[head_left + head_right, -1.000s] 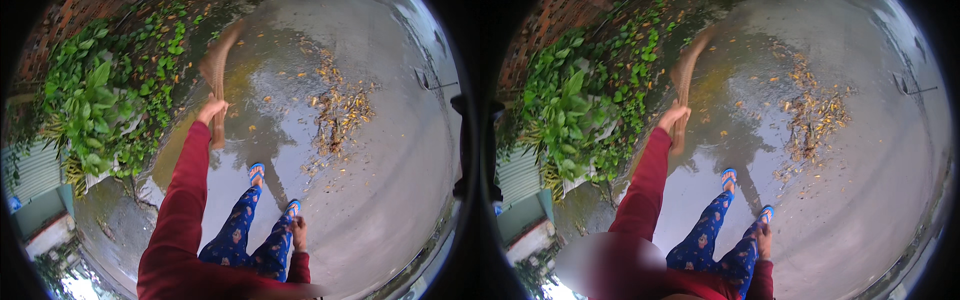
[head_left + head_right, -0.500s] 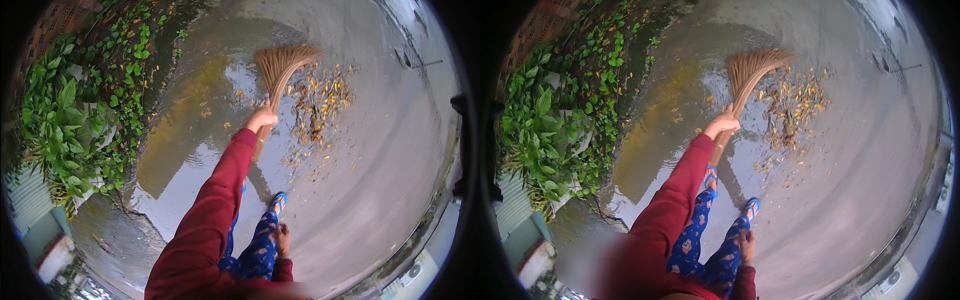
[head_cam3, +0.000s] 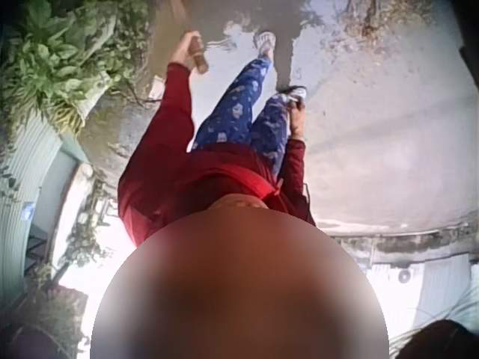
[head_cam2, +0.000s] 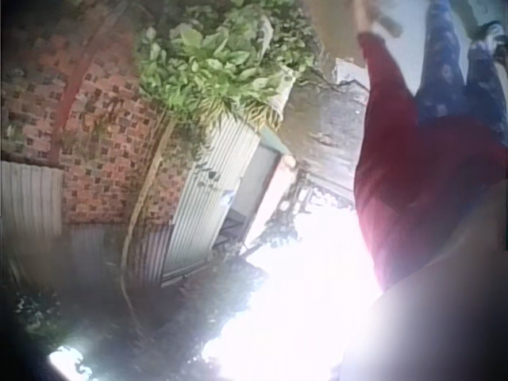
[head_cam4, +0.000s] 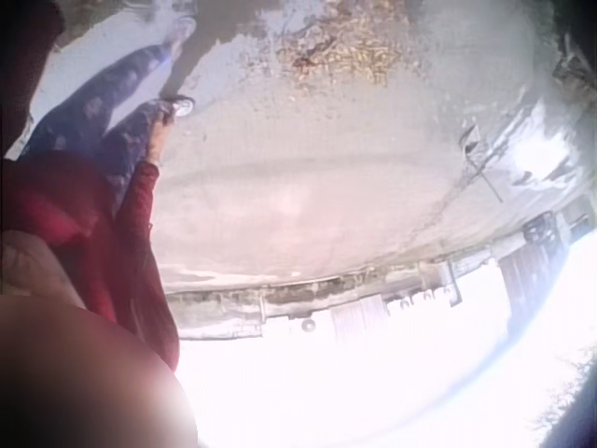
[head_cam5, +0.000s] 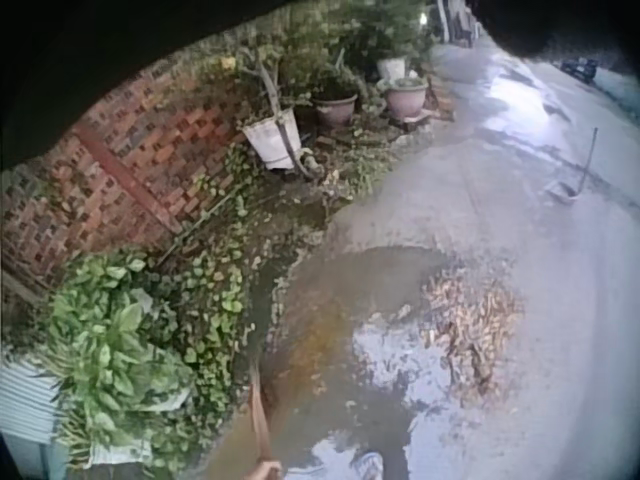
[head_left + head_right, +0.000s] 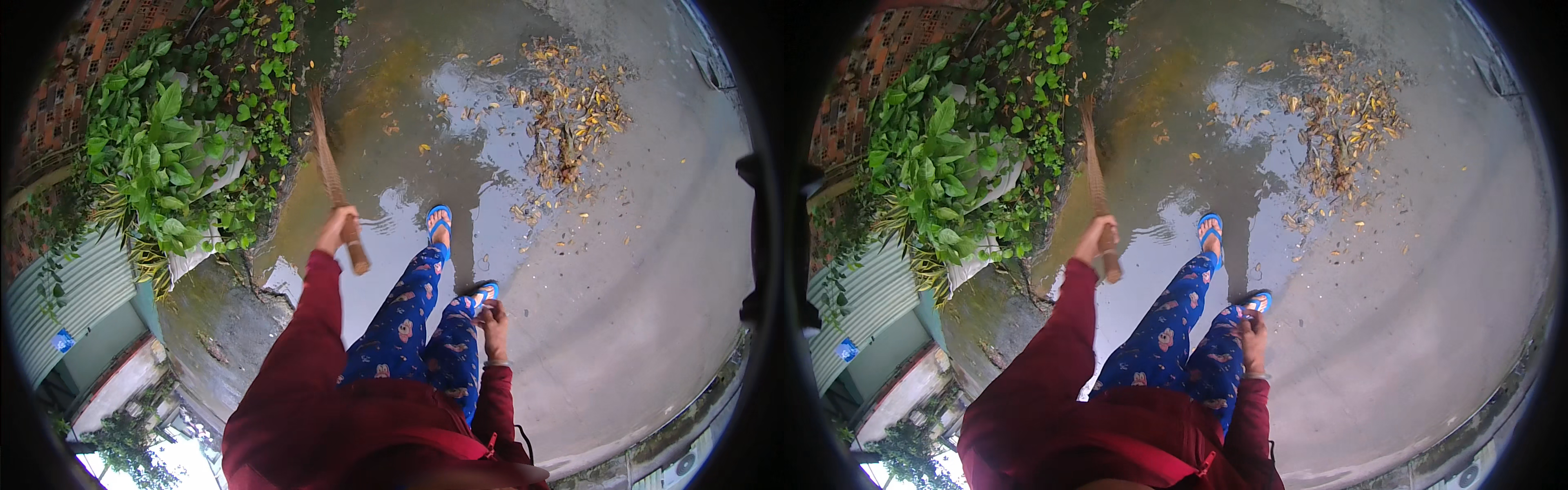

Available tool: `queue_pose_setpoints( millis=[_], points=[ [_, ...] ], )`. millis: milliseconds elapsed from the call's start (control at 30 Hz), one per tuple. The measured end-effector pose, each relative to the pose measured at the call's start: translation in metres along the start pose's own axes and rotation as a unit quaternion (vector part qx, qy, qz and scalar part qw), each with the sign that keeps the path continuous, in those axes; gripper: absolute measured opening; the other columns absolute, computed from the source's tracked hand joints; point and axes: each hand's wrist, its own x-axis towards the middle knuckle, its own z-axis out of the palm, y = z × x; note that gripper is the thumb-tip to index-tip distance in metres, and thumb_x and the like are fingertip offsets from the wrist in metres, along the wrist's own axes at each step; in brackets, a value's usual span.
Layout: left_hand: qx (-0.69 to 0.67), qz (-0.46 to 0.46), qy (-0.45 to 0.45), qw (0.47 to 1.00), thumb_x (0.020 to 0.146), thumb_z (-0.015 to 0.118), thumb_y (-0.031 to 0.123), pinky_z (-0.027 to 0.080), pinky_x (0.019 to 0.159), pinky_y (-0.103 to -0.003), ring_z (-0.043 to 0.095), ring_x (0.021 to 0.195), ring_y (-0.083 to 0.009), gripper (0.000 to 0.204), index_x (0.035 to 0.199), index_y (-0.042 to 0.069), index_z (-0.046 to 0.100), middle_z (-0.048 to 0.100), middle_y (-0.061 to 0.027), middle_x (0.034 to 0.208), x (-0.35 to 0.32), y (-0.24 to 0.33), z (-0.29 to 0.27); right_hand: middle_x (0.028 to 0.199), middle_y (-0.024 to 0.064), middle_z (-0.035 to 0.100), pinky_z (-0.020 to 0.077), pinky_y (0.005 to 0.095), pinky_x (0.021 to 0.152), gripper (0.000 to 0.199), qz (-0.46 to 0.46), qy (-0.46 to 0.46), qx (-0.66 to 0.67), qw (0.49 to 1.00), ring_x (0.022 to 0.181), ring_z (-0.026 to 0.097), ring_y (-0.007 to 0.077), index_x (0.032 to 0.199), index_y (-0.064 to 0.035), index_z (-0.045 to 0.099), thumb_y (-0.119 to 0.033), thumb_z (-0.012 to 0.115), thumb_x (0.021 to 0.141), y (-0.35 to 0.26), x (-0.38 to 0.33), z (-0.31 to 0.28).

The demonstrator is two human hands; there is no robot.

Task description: The person sweeps wet leaves and debris on a concrete surface using a traditional broom and dustpan. They gather the debris into piles, scoop it into the dustpan, and walk to a green bin to dispose of it before returning to sweep more areas.

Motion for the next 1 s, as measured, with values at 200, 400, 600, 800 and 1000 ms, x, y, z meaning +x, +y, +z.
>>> queue_pose_setpoints(
  millis=[200,400,600,800,1000],
  points=[
    [0.117,0.118,-0.093,0.982,0.059,0.056,0.01,0.039,0.041,-0.027,0.05,0.05,-0.0122,0.012,0.068,0.003,0.051,0.052,-0.0038,0.061,0.031,-0.121,0.187,0.067,0.005,0.05,0.0461,0.0265,0.058,0.023,0.015,0.068,-0.019,0.997,0.06,0.052,0.0137,0.098,-0.0021,0.044,-0.012,0.044,0.077,0.008,-0.033,-0.055],
    [0.147,0.126,-0.24,0.951,0.057,0.057,0.009,0.042,0.041,-0.027,0.05,0.049,-0.0142,0.052,0.101,-0.002,0.03,0.05,-0.0051,0.063,-0.027,-0.084,0.282,0.068,0.0048,0.05,0.0461,0.0268,0.059,0.022,-0.009,0.028,-0.041,0.999,0.06,0.052,0.0141,0.098,-0.0029,0.045,-0.012,0.044,0.077,0.028,-0.055,-0.084],
    [0.091,0.083,-0.246,0.961,0.067,0.057,0.017,0.04,0.044,-0.022,0.046,0.049,-0.0084,0.034,0.098,0.009,0.043,0.049,-0.0017,0.064,-0.139,-0.125,0.165,0.067,0.0053,0.048,0.0478,0.0271,0.056,0.022,-0.059,0.006,-0.117,0.991,0.059,0.052,0.0146,0.097,-0.0019,0.046,-0.01,0.043,0.078,0.061,-0.061,-0.163],
    [0.0,0.013,-0.022,1.0,0.067,0.057,0.017,0.04,0.046,-0.021,0.045,0.048,-0.0083,0.014,0.073,0.008,0.049,0.046,0.0,0.058,-0.169,-0.175,0.049,0.065,0.0056,0.048,0.0472,0.0308,0.048,0.018,0.055,0.218,0.051,0.973,0.054,0.052,0.0167,0.095,-0.0057,0.047,-0.012,0.045,0.078,0.122,-0.069,-0.289],
    [-0.064,0.14,-0.061,0.986,0.076,0.05,0.022,0.043,0.058,-0.026,0.05,0.062,-0.0119,0.012,0.075,0.009,0.049,0.047,0.001,0.063,-0.108,-0.216,0.091,0.063,0.006,0.047,0.0467,0.036,0.047,0.017,0.108,0.285,0.155,0.94,0.053,0.051,0.02,0.091,-0.008,0.046,-0.017,0.049,0.077,0.209,-0.1,-0.361]
  ],
)
